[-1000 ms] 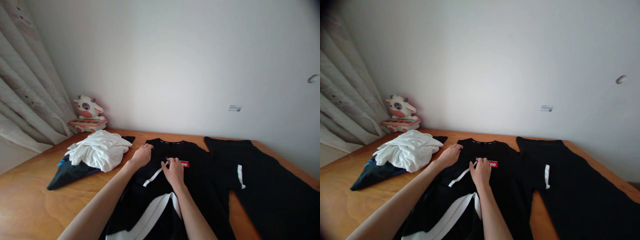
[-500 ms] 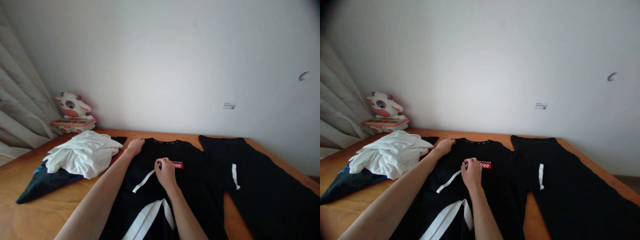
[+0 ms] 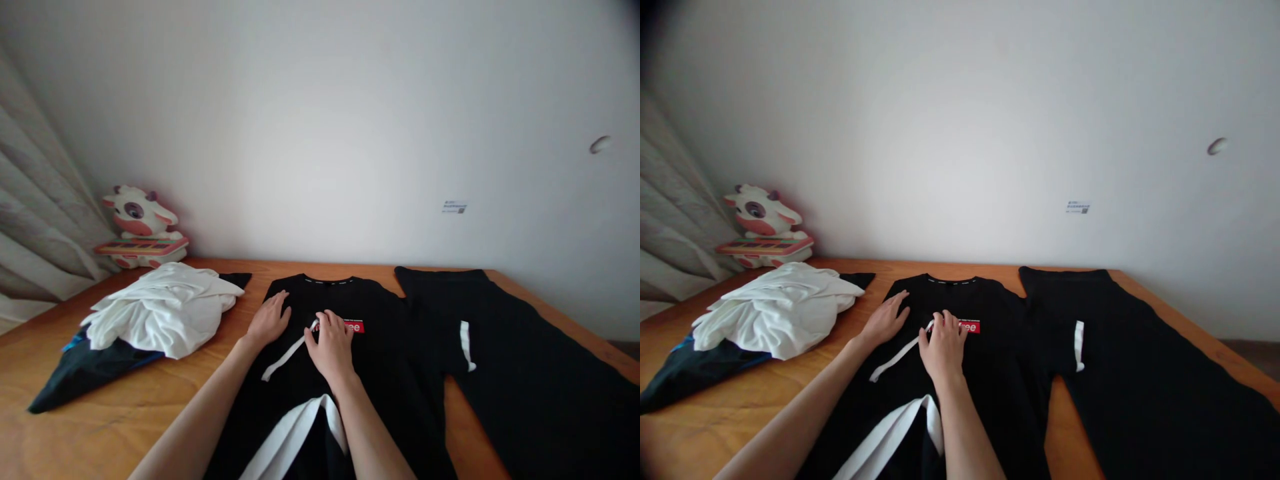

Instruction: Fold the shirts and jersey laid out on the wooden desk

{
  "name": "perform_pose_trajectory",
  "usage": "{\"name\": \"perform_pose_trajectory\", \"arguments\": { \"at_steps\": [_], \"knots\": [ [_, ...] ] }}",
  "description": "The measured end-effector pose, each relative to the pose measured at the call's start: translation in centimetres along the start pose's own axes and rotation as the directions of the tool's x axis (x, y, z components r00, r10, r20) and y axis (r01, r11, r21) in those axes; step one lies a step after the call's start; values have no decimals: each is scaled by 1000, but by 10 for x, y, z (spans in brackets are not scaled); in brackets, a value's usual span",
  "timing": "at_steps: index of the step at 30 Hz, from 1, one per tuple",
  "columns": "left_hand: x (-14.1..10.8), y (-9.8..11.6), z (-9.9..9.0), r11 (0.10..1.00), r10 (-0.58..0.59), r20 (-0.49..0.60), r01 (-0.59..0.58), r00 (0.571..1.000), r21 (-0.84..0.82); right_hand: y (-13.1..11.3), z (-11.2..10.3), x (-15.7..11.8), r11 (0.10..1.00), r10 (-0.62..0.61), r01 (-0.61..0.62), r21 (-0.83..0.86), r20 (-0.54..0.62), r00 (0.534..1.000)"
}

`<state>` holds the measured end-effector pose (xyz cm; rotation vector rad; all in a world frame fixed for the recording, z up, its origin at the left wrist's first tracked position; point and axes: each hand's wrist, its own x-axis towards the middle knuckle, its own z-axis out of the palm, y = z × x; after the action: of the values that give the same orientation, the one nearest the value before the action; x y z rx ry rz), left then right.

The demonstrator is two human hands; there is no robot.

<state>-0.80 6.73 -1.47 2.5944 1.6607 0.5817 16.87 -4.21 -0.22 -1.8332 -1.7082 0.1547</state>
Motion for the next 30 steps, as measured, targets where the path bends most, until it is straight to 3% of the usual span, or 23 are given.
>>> {"name": "perform_pose_trajectory", "arguments": {
  "at_steps": [5, 14, 19, 24, 27, 30],
  "knots": [
    [6, -13, -6, 996, -23, 165, 8, 986, 92, 4, -1, -3, 997, 39, -36, -68, 37, 999],
    [18, 42, -6, 950, -241, 210, 186, 947, 252, -6, -11, -5, 994, 57, -45, -95, 122, 991],
    [49, 46, -13, 973, -172, 238, 126, 956, 194, -8, -12, -4, 994, 68, -55, -94, 136, 988],
    [63, 40, 6, 982, -152, 279, 113, 948, 151, -7, -9, -4, 994, 66, -56, -89, 114, 991],
    [63, 38, 13, 987, -143, 237, 119, 961, 112, -7, -8, -3, 995, 76, -69, -75, 100, 992],
    [59, 38, 11, 989, -136, 43, 134, 990, 59, -7, -7, -2, 995, 82, -76, -63, 97, 992]
  ]
}}
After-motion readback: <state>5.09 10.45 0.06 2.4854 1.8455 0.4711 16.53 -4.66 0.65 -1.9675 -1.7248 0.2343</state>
